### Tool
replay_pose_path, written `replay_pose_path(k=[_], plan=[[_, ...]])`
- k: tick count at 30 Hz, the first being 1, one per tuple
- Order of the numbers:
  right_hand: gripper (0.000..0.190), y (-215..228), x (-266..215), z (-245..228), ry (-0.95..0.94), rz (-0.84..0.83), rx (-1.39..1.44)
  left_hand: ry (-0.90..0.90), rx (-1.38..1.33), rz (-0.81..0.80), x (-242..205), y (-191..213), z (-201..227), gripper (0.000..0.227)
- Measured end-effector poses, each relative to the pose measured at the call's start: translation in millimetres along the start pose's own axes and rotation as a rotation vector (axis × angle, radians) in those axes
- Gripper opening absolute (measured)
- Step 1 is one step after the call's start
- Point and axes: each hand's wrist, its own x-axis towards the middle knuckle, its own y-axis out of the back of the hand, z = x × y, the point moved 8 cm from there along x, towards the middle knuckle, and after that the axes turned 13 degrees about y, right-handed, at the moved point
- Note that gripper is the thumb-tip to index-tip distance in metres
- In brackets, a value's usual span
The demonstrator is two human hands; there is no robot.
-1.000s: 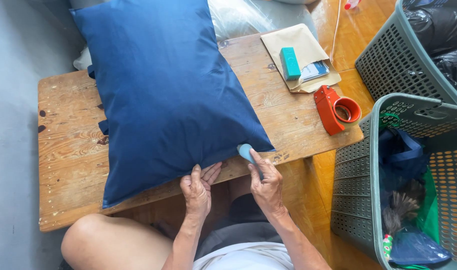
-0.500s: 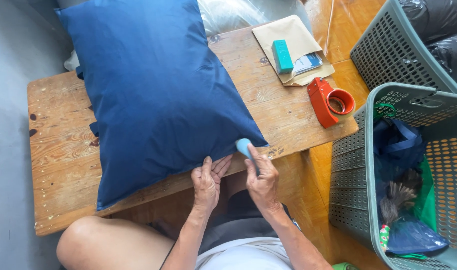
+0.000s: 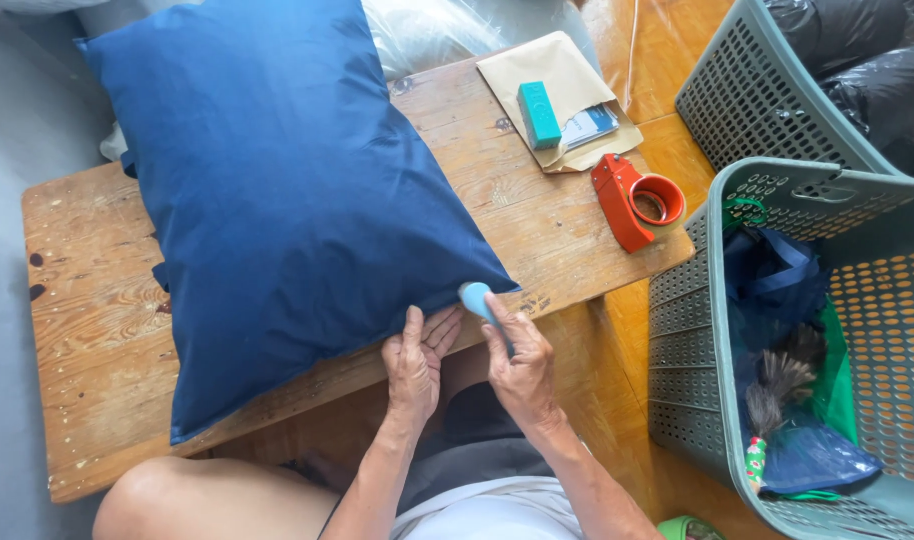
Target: The person uses a small brush to scrub the surface of a blue fabric bag placed on a wooden table. They work along the edges, seams, and handles, repeatedly brushing the same areas.
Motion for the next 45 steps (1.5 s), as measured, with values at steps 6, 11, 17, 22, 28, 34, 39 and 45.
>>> replay_pose_path(k=[6,11,17,22,28,34,39,45], plan=[[0.039,-21,-19,15,-0.001,-0.024,0.024,0.027,-0.035,-0.004,25,7,-25,0.022],[0.038,7,-18,32,-0.008,0.027,-0.096,0.04,-0.029,-0.039,15,1,-29,0.029],[0.039,-18,-29,27,-0.015,-0.024,0.011,-0.038,0.005,-0.031,38,20,-43,0.029],[0.038,19,-23,56,-0.035,0.049,-0.136,-0.051,0.027,-0.061,12,-13,-23,0.036],[0.037,10,-17,31,0.01,0.038,-0.054,0.158,-0.022,-0.058,30,-28,-55,0.028],[0.038,44,-20,66,-0.072,0.132,-0.159,0.145,-0.052,-0.149,20,-46,-50,0.033],[0.037,33,-28,61,-0.078,0.066,-0.108,0.141,-0.1,-0.157,37,-31,-66,0.033],[0.036,57,-21,60,-0.169,0.149,-0.032,0.118,-0.048,-0.165,21,-46,-51,0.034]])
